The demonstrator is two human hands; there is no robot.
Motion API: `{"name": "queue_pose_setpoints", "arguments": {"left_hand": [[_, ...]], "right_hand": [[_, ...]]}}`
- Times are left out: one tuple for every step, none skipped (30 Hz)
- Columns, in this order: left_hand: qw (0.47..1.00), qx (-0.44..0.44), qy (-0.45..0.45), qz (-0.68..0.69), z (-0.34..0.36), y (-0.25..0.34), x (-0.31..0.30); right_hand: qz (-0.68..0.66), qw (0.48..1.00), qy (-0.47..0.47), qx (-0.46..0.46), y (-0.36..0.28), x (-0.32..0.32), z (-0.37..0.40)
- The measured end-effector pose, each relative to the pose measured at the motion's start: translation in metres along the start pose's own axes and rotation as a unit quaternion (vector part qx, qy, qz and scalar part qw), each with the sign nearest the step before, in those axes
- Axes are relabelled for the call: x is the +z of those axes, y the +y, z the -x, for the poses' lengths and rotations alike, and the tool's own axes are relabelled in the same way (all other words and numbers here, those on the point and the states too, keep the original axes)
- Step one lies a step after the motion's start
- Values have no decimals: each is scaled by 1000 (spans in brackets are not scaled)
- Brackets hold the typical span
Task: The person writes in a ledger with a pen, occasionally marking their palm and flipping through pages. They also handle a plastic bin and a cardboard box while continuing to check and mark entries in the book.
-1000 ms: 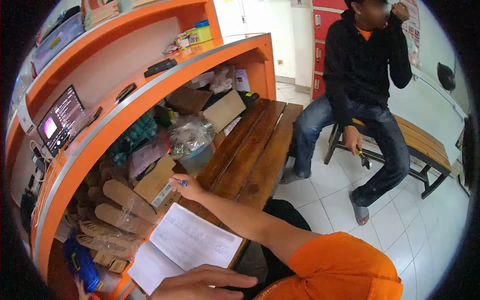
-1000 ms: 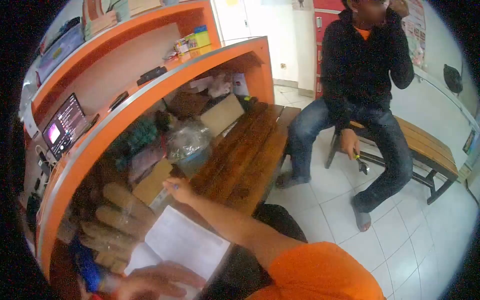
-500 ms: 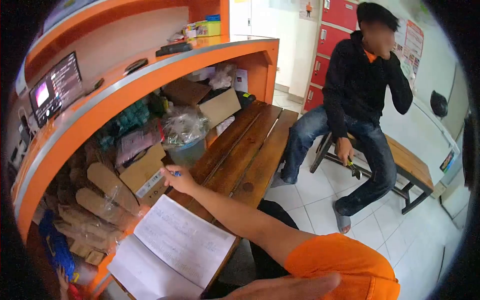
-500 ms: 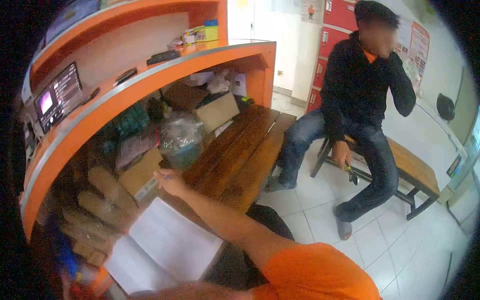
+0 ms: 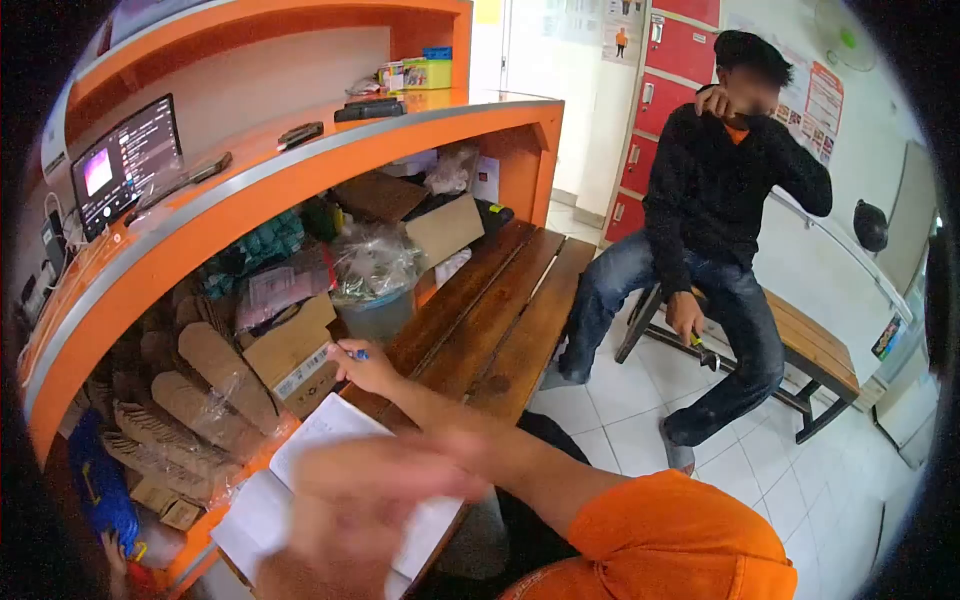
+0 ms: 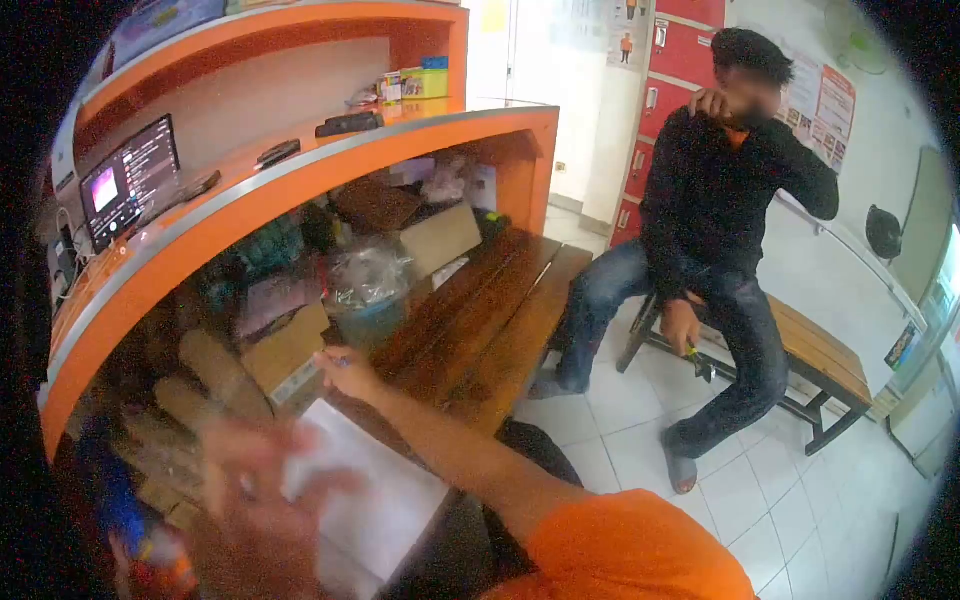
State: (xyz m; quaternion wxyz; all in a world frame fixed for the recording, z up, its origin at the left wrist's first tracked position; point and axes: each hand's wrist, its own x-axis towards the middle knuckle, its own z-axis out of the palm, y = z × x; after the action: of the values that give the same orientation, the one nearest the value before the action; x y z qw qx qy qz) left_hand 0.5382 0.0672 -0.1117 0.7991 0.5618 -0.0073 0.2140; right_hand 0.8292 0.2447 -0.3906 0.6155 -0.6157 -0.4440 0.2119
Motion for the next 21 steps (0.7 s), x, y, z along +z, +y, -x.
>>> {"name": "queue_pose_setpoints", "arguments": {"left_hand": [[994,105,31,-4,5,12,-4],[980,197,32,-15,11,17,-13],[957,285,34,-31,16,24,-24],[931,359,35,-56,24,29,-35],[903,420,39,-85,34,34,-45],[875,471,42,-107,42,38,-53],[853,503,45,-132,52,43,-60],[834,528,49,-153,58,46,-65],[817,547,54,-172,66,50,-69],[805,560,61,-187,73,52,-72],[796,567,68,-200,75,53,-74],[790,571,70,-211,77,53,-74],[784,576,74,-219,78,53,-75],[781,578,77,-226,79,54,-75],[781,572,81,-237,81,55,-75],[778,575,81,-240,82,53,-75],[772,580,85,-246,83,53,-75],[771,580,87,-249,85,51,-75],[772,581,87,-243,86,48,-77],[773,581,88,-240,88,46,-79],[773,580,90,-241,89,45,-80]], "right_hand": [[-3,1000,-1,-29,3,1,1],[-3,998,3,-61,5,-5,0],[-4,998,10,-61,9,-8,-2],[7,999,3,-47,14,-6,-4],[20,999,-7,-35,15,-5,-7],[18,999,-7,-35,14,-4,-6],[17,999,-9,-29,13,-4,-5],[17,1000,-11,-22,12,-6,-3],[15,1000,-11,-19,9,-8,-1],[21,1000,-12,-19,7,-8,0],[27,999,-12,-21,8,-6,-1],[24,999,-14,-21,9,-4,-1],[19,999,1,-30,10,-3,-1],[12,999,14,-40,10,-2,-1],[7,999,10,-42,10,0,-2],[-17,999,-2,-32,10,0,-2],[-39,999,-15,-22,7,-2,-1],[-43,999,-23,-14,4,-3,0],[-32,999,-15,-12,2,-10,0],[-35,999,2,-28,3,-9,2],[-45,998,13,-44,12,-1,0]]}}
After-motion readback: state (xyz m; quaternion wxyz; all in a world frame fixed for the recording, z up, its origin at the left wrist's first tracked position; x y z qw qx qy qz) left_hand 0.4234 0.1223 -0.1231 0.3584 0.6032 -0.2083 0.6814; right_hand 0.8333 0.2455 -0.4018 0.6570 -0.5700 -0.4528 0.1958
